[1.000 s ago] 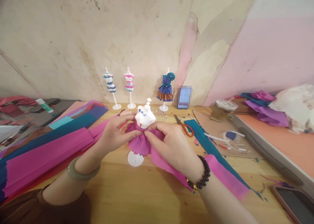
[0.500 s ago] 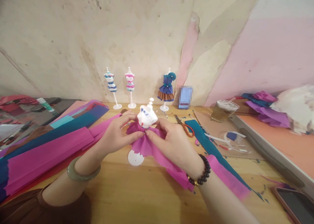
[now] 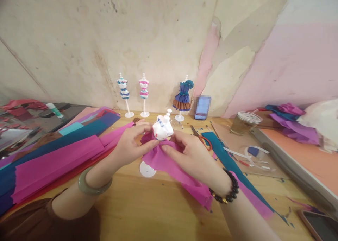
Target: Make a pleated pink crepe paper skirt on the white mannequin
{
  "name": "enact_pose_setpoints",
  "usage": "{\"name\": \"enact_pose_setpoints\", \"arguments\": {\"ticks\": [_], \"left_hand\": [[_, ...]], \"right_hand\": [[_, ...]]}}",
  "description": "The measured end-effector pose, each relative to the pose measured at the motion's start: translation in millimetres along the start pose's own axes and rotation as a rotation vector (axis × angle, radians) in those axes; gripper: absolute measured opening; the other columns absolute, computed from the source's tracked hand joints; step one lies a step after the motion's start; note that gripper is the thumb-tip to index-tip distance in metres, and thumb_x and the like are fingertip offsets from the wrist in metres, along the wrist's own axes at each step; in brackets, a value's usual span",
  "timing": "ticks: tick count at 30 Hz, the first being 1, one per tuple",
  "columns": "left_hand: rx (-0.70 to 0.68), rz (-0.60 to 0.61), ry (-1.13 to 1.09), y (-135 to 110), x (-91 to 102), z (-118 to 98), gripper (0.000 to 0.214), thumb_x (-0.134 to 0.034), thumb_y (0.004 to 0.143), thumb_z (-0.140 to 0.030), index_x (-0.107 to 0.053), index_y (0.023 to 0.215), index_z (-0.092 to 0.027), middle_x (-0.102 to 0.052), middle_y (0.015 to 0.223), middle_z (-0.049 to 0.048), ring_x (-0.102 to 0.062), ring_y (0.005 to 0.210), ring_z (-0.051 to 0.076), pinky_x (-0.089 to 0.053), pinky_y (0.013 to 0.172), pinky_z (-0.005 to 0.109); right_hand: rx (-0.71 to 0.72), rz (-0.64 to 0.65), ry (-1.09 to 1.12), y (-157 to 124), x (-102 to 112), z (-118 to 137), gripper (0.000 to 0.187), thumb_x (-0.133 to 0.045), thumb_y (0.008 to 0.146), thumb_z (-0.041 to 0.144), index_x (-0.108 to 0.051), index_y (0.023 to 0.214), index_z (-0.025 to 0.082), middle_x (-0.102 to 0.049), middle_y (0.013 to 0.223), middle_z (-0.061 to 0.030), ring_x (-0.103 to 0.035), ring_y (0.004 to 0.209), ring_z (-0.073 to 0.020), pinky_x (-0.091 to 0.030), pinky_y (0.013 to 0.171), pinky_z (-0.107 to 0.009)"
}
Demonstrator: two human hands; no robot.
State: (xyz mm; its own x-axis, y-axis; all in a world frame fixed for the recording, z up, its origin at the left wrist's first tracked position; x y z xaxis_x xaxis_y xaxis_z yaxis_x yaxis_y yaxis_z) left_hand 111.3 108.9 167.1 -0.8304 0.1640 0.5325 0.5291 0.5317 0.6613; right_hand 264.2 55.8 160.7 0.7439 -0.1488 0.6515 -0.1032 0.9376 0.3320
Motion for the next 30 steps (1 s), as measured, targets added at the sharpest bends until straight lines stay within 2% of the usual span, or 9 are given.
{"name": "enact_pose_setpoints", "arguments": {"ticks": [4, 8, 11, 14, 16, 19, 23, 26, 30], "left_hand": [[-0.040, -0.026, 0.101, -1.8, -1.4, 2.8, 0.014, -0.066, 0.084, -0.030, -0.065, 0.090, -0.017, -0.070, 0.087, 0.0047, -0.062, 0.082, 0.018, -0.048, 0.077, 0.032], [-0.150, -0.115, 0.249, -5.4, -3.6, -3.0, 0.017, -0.067, 0.083, -0.031, -0.063, 0.089, -0.016, -0.072, 0.086, 0.0062, -0.066, 0.082, 0.020, -0.051, 0.081, 0.036], [-0.266, -0.179, 0.347, -9.6, -7.3, -11.5, 0.015, -0.065, 0.084, -0.032, -0.062, 0.088, -0.018, -0.074, 0.084, 0.0053, -0.069, 0.083, 0.021, -0.050, 0.092, 0.042], [-0.289, -0.204, 0.364, -11.2, -8.9, -14.5, 0.015, -0.064, 0.085, -0.032, -0.063, 0.090, -0.019, -0.074, 0.085, 0.0043, -0.070, 0.084, 0.020, -0.047, 0.098, 0.044], [-0.248, -0.170, 0.331, -9.4, -8.4, -13.4, 0.020, -0.067, 0.085, -0.038, -0.064, 0.092, -0.018, -0.074, 0.086, 0.0047, -0.070, 0.085, 0.020, -0.048, 0.096, 0.042], [-0.144, -0.049, 0.200, -5.4, -7.6, -10.6, 0.035, -0.066, 0.084, -0.052, -0.066, 0.097, -0.020, -0.074, 0.091, 0.0058, -0.068, 0.089, 0.022, -0.050, 0.090, 0.039], [0.076, 0.064, -0.117, -4.8, -8.5, -1.4, 0.039, -0.048, 0.094, -0.054, -0.069, 0.099, -0.021, -0.074, 0.100, 0.0052, -0.068, 0.094, 0.021, -0.052, 0.085, 0.034], [0.273, 0.052, -0.287, -7.3, -10.6, 11.2, 0.047, -0.040, 0.096, -0.057, -0.069, 0.098, -0.020, -0.074, 0.098, 0.0055, -0.069, 0.095, 0.022, -0.054, 0.085, 0.035], [0.402, 0.013, -0.389, -7.5, -12.0, 21.1, 0.050, -0.042, 0.093, -0.062, -0.068, 0.099, -0.020, -0.074, 0.099, 0.0067, -0.070, 0.094, 0.022, -0.055, 0.087, 0.035]], "right_hand": [[-0.059, 0.047, 0.047, -0.7, 2.2, -3.4, 0.030, -0.062, 0.087, 0.049, -0.068, 0.101, 0.022, -0.073, 0.080, -0.0015, -0.063, 0.065, -0.0177, -0.047, 0.055, -0.028], [-0.020, 0.028, 0.117, -2.2, 0.8, -5.9, 0.039, -0.060, 0.088, 0.052, -0.061, 0.117, 0.025, -0.073, 0.093, -0.0031, -0.065, 0.072, -0.0193, -0.050, 0.059, -0.030], [-0.007, -0.006, 0.097, -4.2, -0.1, -5.4, 0.039, -0.057, 0.090, 0.054, -0.060, 0.114, 0.023, -0.071, 0.088, -0.0035, -0.064, 0.073, -0.0201, -0.050, 0.059, -0.030], [-0.003, -0.066, 0.046, -5.5, 2.8, -1.8, 0.037, -0.053, 0.092, 0.055, -0.062, 0.104, 0.022, -0.070, 0.089, -0.0037, -0.063, 0.076, -0.0200, -0.050, 0.064, -0.030], [0.004, -0.088, 0.048, -5.3, 4.8, 0.8, 0.036, -0.052, 0.093, 0.055, -0.062, 0.102, 0.022, -0.071, 0.092, -0.0032, -0.063, 0.078, -0.0198, -0.050, 0.068, -0.030], [-0.019, -0.092, 0.109, -3.0, 6.2, -0.7, 0.035, -0.052, 0.093, 0.055, -0.064, 0.098, 0.022, -0.071, 0.091, -0.0027, -0.064, 0.080, -0.0200, -0.051, 0.070, -0.030], [-0.073, -0.102, 0.254, 1.8, 5.7, -9.7, 0.038, -0.054, 0.090, 0.056, -0.065, 0.089, 0.020, -0.070, 0.087, -0.0038, -0.064, 0.080, -0.0208, -0.050, 0.070, -0.030], [-0.102, -0.091, 0.348, 4.6, 3.0, -18.2, 0.039, -0.058, 0.087, 0.057, -0.063, 0.078, 0.020, -0.067, 0.077, -0.0028, -0.061, 0.073, -0.0194, -0.049, 0.067, -0.031], [-0.193, -0.053, 0.511, 5.6, -3.5, -38.0, 0.037, -0.063, 0.083, 0.056, -0.063, 0.076, 0.019, -0.063, 0.075, -0.0013, -0.056, 0.067, -0.0162, -0.046, 0.063, -0.029]]}}
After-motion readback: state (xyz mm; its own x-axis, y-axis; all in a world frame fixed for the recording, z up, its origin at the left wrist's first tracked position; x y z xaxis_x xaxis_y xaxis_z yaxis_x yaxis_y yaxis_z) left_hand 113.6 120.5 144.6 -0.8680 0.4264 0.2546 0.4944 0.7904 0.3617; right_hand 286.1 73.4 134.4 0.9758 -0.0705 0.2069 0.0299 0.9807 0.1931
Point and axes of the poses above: each hand's wrist, its own y-axis towards the middle knuckle, its own x-axis out of the back of the hand, z = x × y, the point moved 6 cm from there along y, towards the middle knuckle
